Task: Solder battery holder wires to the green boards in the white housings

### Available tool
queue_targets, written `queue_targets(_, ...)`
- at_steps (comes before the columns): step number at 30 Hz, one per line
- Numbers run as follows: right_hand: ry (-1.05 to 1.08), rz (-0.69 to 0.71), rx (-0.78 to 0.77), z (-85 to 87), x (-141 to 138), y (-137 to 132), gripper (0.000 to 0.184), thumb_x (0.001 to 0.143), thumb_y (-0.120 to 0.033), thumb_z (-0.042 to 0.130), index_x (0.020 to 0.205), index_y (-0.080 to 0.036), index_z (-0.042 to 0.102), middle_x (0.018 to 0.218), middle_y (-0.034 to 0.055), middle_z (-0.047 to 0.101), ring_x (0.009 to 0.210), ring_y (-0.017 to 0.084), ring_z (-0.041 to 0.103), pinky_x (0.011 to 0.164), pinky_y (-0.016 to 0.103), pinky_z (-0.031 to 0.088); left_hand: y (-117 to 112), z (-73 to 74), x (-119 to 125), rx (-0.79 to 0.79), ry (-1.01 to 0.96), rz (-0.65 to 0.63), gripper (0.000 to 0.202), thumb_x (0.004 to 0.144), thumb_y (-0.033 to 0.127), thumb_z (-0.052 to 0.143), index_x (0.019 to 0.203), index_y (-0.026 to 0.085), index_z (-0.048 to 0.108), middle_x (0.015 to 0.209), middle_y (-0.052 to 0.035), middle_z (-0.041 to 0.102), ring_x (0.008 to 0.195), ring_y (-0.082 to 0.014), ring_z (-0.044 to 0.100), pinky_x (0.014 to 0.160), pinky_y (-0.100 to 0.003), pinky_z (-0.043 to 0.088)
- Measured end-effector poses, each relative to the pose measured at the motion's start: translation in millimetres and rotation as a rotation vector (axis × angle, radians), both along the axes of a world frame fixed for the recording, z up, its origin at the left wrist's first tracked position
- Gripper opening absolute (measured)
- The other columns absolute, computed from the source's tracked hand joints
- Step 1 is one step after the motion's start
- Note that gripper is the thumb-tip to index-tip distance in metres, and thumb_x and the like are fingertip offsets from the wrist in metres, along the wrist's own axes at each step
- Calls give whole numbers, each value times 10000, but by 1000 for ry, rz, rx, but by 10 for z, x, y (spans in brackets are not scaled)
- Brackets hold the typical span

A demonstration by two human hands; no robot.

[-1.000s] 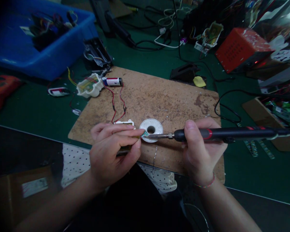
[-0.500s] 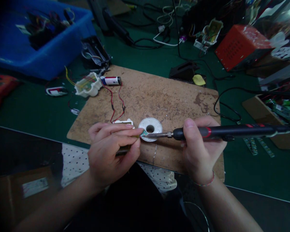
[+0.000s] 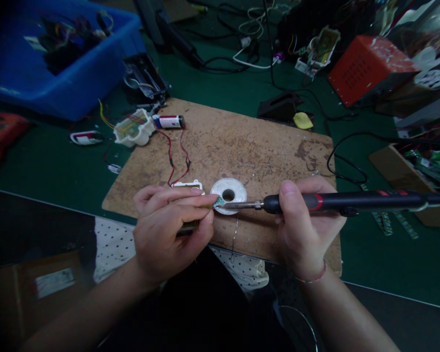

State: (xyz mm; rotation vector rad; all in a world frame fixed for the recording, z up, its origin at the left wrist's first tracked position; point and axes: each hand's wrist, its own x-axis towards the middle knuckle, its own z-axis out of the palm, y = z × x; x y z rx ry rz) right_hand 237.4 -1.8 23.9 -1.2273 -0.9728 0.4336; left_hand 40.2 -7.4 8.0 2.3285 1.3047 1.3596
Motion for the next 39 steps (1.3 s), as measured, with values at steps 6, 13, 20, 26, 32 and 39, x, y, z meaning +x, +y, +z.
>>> queue_targets(6, -16, -35, 23, 7, -10, 6, 219, 759, -285, 741, 613, -199, 603, 431, -72, 541, 313, 81, 399, 328, 241, 277, -3, 1, -5, 1, 0, -6, 119, 883, 167, 739, 872, 275, 690, 994, 71, 845, 960, -209, 782, 982, -474, 408)
queue_targets(13, 3, -16, 15, 8, -7, -2, 202, 749, -252, 727, 617, -207, 581, 429, -76, 531, 318, 88, 416, 328, 242, 294, -10, -2, -1, -6, 11, -7, 114, 891, 173, 732, 869, 273, 683, 1007, 73, 844, 968, -207, 781, 985, -482, 400)
queue_targets(20, 63, -40, 32, 10, 3, 27, 200, 741, -268, 698, 611, -204, 560, 439, -72, 520, 316, 82, 407, 315, 235, 251, -3, -3, -7, -2, 16, 2, 108, 886, 175, 736, 872, 272, 688, 991, 74, 845, 954, -205, 782, 986, -479, 403)
queue_targets(26, 33, -31, 10, -4, 10, 8, 202, 736, -271, 724, 625, -209, 566, 469, -71, 556, 320, 85, 407, 311, 244, 263, -6, 14, -7, -10, 14, -2, 109, 897, 178, 725, 866, 275, 684, 999, 62, 847, 957, -217, 784, 985, -482, 403)
queue_targets(32, 35, -6, 29, -1, 2, 10, 196, 749, -253, 724, 630, -208, 575, 467, -72, 555, 320, 82, 411, 320, 248, 276, 2, 22, -5, 14, 15, -3, 112, 888, 166, 725, 856, 265, 682, 981, 67, 847, 934, -206, 786, 971, -469, 402)
queue_targets(39, -3, -22, 17, 3, -5, 3, 224, 741, -271, 743, 609, -203, 575, 431, -72, 532, 307, 80, 403, 316, 235, 282, -2, 12, -3, 3, 12, -5, 110, 894, 172, 725, 868, 272, 686, 998, 65, 847, 950, -211, 785, 982, -477, 401)
